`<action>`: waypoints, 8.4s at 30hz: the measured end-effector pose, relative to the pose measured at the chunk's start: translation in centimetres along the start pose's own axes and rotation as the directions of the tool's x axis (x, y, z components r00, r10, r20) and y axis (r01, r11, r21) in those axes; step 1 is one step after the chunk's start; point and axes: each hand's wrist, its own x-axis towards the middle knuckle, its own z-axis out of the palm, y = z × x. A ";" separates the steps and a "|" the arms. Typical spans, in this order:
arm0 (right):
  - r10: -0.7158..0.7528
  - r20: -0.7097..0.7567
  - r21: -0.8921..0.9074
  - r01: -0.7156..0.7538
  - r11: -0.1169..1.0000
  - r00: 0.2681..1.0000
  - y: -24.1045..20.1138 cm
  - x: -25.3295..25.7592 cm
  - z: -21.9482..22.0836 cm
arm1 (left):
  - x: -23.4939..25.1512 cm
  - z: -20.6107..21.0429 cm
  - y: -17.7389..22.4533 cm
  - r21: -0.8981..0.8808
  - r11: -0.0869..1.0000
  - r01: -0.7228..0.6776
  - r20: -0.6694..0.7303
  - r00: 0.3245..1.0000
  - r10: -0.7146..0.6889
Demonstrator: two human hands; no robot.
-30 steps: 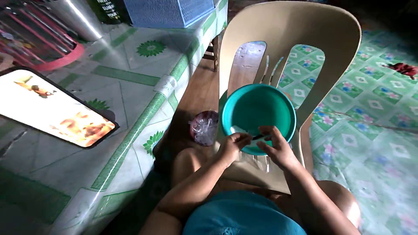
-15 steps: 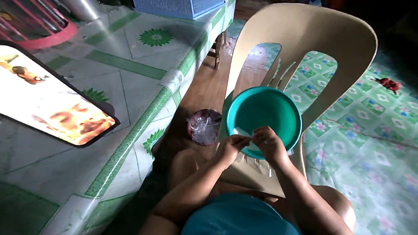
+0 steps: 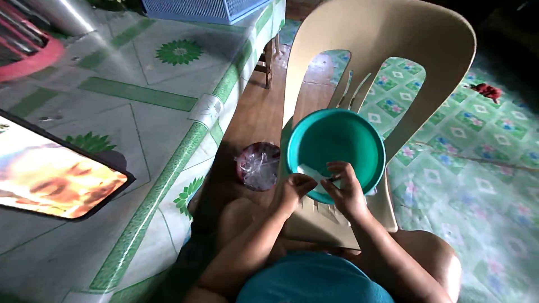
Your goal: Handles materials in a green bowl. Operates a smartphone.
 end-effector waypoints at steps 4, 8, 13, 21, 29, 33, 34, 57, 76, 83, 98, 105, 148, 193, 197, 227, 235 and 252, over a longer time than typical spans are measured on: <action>-0.114 -0.024 -0.045 0.113 0.993 0.993 0.4 -0.1 -1.0 | 0.1 -0.2 -0.4 -0.034 0.999 -0.036 0.013 0.999 0.036; -0.250 0.087 -0.174 0.262 0.949 0.964 0.3 0.3 -1.6 | 0.2 -0.1 -0.8 -0.031 0.998 -0.062 0.016 0.998 0.062; -0.306 0.226 -0.354 0.370 0.859 0.925 0.0 1.7 -1.9 | 0.0 0.0 -0.6 0.055 0.996 -0.073 0.028 0.997 0.071; 0.004 0.335 -0.595 0.208 0.777 0.942 1.4 4.8 -3.8 | 0.9 -1.4 -0.5 0.151 0.977 -0.147 -0.084 0.983 0.161; 0.501 0.487 -0.861 0.300 0.410 0.715 6.2 5.5 -4.8 | 0.7 -2.5 -0.5 0.006 0.956 -0.292 -0.122 0.949 0.291; 0.510 0.503 -0.854 0.308 0.420 0.698 6.5 5.6 -4.1 | 0.9 -2.5 -0.6 0.036 0.919 -0.393 -0.100 0.913 0.395; 0.521 0.510 -0.852 0.318 0.415 0.685 6.2 5.7 -3.8 | 0.9 -2.5 -0.6 0.052 0.922 -0.384 -0.106 0.916 0.387; -0.310 -0.023 -0.700 0.206 0.684 0.951 5.9 0.7 -8.3 | 2.0 -2.4 -0.9 -0.122 0.984 -0.129 -0.323 0.943 0.084; -0.038 0.253 -0.671 0.204 0.712 0.967 4.8 2.0 -4.5 | 2.9 -3.2 -1.4 -0.333 0.913 -0.236 -0.419 0.904 0.082; 0.299 0.474 -0.623 0.075 0.779 0.828 3.5 6.2 -3.1 | 3.4 -3.5 -1.6 -0.387 0.883 -0.266 -0.387 0.916 0.107; 0.042 0.472 -0.711 0.353 0.608 0.880 2.5 5.0 -5.6 | 3.0 -4.2 -1.8 -0.409 0.889 -0.205 -0.395 0.918 0.030; -0.024 0.040 -0.556 0.042 0.830 0.999 6.2 0.4 -7.2 | 3.7 -2.1 -2.1 -0.396 0.878 -0.271 -0.448 0.891 0.073; -0.029 -0.258 -0.362 -0.069 0.929 0.966 7.9 -2.6 -5.6 | 6.0 1.1 -0.2 -0.145 0.945 -0.293 -0.373 0.901 0.222; 0.493 0.502 -0.811 0.188 0.554 0.710 7.7 5.4 -4.6 | 10.0 0.9 1.4 0.749 0.391 -0.535 0.240 0.769 0.592; 0.488 0.542 -0.835 0.375 0.403 0.684 5.3 5.7 -6.1 | 9.6 1.0 2.7 0.739 0.347 -0.578 0.261 0.720 0.643; 0.528 0.544 -0.806 0.231 0.544 0.652 8.1 6.4 -3.2 | 11.6 -0.1 2.2 0.775 0.321 -0.545 0.228 0.714 0.662; 0.380 0.535 -0.836 0.407 0.368 0.755 6.6 5.8 -3.5 | 11.8 -0.2 2.1 0.765 0.315 -0.562 0.219 0.687 0.693; 0.255 0.583 -0.629 0.230 0.742 0.771 8.7 5.9 -2.8 | 11.8 -0.5 2.4 0.793 0.333 -0.510 0.267 0.782 0.563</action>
